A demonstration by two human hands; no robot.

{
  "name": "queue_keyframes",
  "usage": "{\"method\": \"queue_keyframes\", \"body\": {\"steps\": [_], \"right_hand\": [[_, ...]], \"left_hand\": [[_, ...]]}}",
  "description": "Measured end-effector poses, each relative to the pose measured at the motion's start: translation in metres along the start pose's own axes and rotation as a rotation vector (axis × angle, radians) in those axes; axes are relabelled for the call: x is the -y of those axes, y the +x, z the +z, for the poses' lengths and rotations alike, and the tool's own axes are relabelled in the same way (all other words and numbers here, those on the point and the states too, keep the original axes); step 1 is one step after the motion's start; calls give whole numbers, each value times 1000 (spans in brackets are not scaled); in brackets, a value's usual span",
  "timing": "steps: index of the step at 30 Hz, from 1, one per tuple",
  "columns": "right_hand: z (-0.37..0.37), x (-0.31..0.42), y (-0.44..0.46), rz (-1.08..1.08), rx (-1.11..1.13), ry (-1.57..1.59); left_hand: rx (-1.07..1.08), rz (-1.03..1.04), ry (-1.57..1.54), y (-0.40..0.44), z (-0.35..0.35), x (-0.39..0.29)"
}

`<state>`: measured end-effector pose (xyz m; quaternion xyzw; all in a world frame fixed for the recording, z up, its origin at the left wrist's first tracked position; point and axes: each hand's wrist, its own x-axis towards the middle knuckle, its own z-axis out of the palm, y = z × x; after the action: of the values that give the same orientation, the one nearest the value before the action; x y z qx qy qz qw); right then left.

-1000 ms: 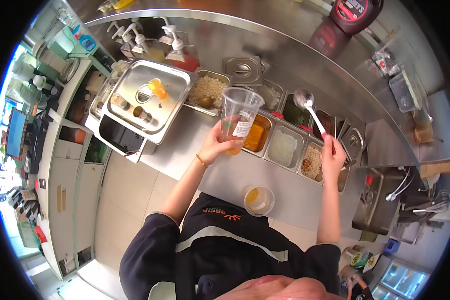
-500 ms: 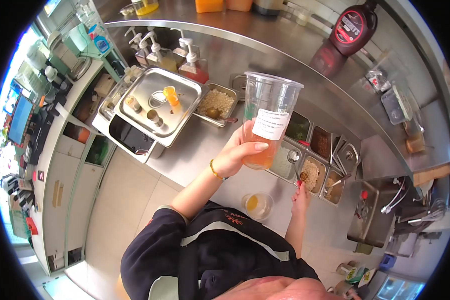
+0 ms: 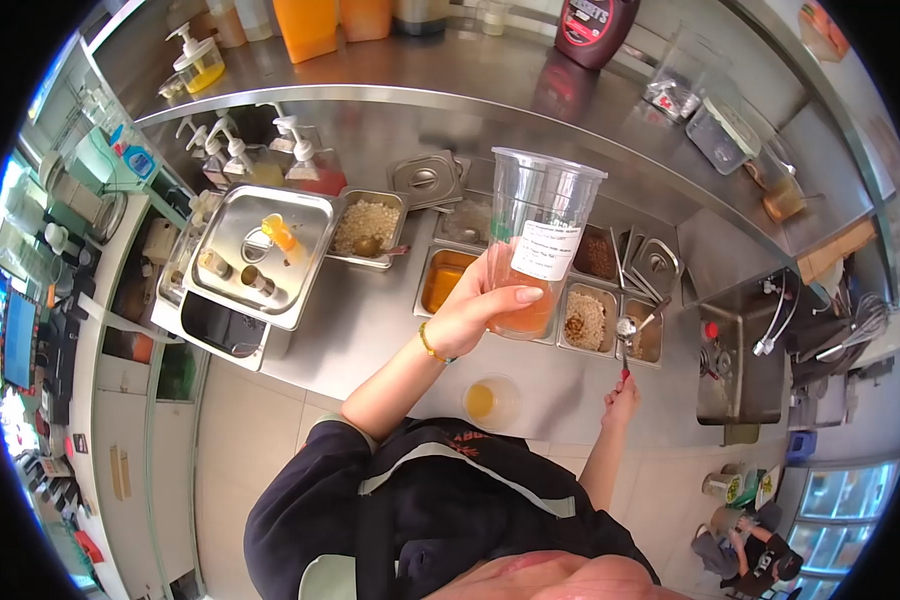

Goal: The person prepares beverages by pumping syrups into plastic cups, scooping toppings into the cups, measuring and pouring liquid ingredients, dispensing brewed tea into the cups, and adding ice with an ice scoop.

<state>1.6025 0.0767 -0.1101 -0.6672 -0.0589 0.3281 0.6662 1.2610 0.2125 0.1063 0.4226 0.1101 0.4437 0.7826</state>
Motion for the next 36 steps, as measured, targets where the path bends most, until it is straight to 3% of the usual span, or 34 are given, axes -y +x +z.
{"method": "queue_keyframes", "body": {"steps": [8,13,14,15,20,23,26,29,30,36], "right_hand": [[-38,19,36,-157,-143,-288],[26,15,48,-287,260,-519],[51,19,36,-152,371,-602],[72,16,22,-152,479,-579],[128,-4,28,19,670,-876],[137,-18,105,-471,695,-955],[143,7,139,-57,700,-979],[160,18,148,-713,569,-1285],[172,12,151,-830,533,-1128],[247,-13,145,-718,655,-1336]], "left_hand": [[30,-63,-1,5,16,21],[5,-71,2,6,20,26],[-1,-81,-21,6,22,27],[-13,-79,-16,7,21,28],[-68,-20,81,9,27,22],[-158,-23,135,7,19,24],[-245,15,147,7,20,24],[-305,44,152,6,14,28],[-317,42,144,7,12,31],[-346,25,131,29,5,50]]}}
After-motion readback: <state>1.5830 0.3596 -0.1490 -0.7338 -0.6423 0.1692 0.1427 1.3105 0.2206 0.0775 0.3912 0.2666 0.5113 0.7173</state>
